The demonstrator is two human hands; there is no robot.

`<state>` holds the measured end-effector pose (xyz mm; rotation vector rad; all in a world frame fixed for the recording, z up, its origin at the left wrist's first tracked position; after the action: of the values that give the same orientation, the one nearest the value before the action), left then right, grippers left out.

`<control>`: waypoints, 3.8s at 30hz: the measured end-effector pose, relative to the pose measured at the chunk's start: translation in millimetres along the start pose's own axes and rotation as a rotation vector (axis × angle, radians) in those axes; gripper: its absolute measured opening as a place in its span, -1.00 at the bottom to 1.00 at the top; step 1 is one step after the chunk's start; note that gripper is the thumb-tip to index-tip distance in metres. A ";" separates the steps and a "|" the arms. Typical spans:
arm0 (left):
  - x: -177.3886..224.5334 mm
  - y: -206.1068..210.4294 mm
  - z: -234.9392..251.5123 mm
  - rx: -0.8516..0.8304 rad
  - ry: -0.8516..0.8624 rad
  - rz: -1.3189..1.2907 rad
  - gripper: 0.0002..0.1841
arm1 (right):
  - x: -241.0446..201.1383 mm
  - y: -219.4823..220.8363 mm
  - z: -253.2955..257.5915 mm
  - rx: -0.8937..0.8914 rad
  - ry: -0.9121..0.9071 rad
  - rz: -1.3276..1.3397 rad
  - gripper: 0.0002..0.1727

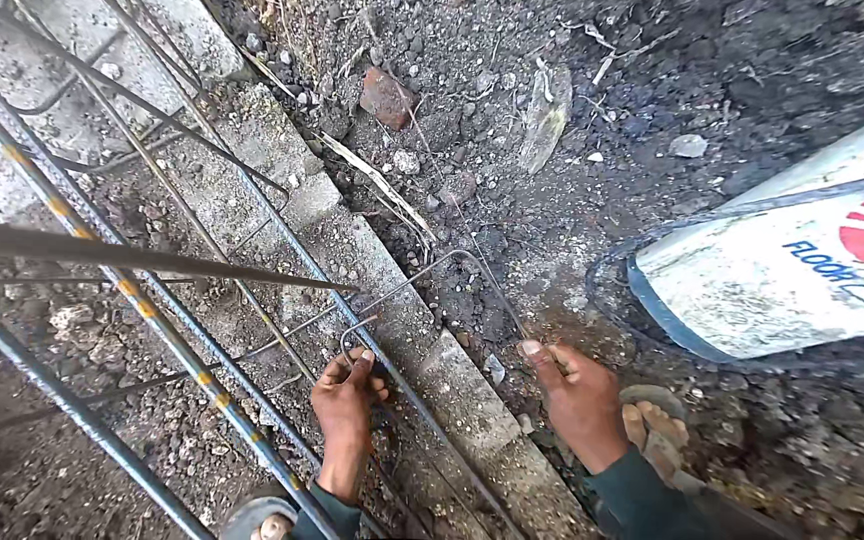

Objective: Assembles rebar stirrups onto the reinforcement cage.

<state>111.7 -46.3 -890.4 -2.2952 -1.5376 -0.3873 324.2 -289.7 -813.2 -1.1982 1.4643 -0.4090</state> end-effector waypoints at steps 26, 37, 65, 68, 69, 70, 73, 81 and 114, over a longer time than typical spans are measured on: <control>37.2 52.1 -49.0 0.160 0.769 1.047 -0.40 | -1.0 -64.7 46.7 0.129 -0.256 -0.156 -0.36; -8.9 20.5 -5.6 -0.249 0.184 0.310 -0.60 | 40.4 -15.3 40.5 -0.016 -0.106 0.068 -0.45; -2.2 19.9 12.2 -0.372 0.010 0.552 -0.66 | 43.5 -24.6 15.9 0.022 -0.070 0.036 -0.40; -3.2 16.2 10.8 -0.366 -0.017 0.632 -0.68 | 37.6 -23.7 10.8 0.024 -0.089 0.016 -0.40; -3.2 13.5 10.9 -0.341 -0.009 0.688 -0.69 | 34.6 -22.2 9.6 0.024 -0.099 0.014 -0.40; -2.7 10.4 11.0 -0.301 0.012 0.769 -0.70 | 31.4 -20.1 9.0 0.022 -0.111 0.019 -0.40; 3.4 2.6 5.7 -0.069 0.156 1.127 -0.68 | 25.5 -8.2 8.9 -0.021 -0.107 0.008 -0.40; 20.1 -1.5 -18.0 0.184 0.259 1.479 -0.61 | 19.0 2.9 6.9 -0.097 -0.063 0.014 -0.43; 44.1 -28.1 -27.8 0.304 0.663 1.494 -0.60 | -63.9 14.9 48.3 -0.120 -0.274 0.247 -0.63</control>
<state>101.3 -11.8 -843.4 -2.0569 0.5012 -0.3448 350.0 -212.8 -805.5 -1.1011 1.3895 0.0123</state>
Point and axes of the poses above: each hand's wrist, its own z-axis towards the middle knuckle, its own y-axis out of the palm, x = y × z, the point moved 9 cm from there along z, towards the middle knuckle, and after that the axes turned 11 degrees about -y, right-handed, at the moved point
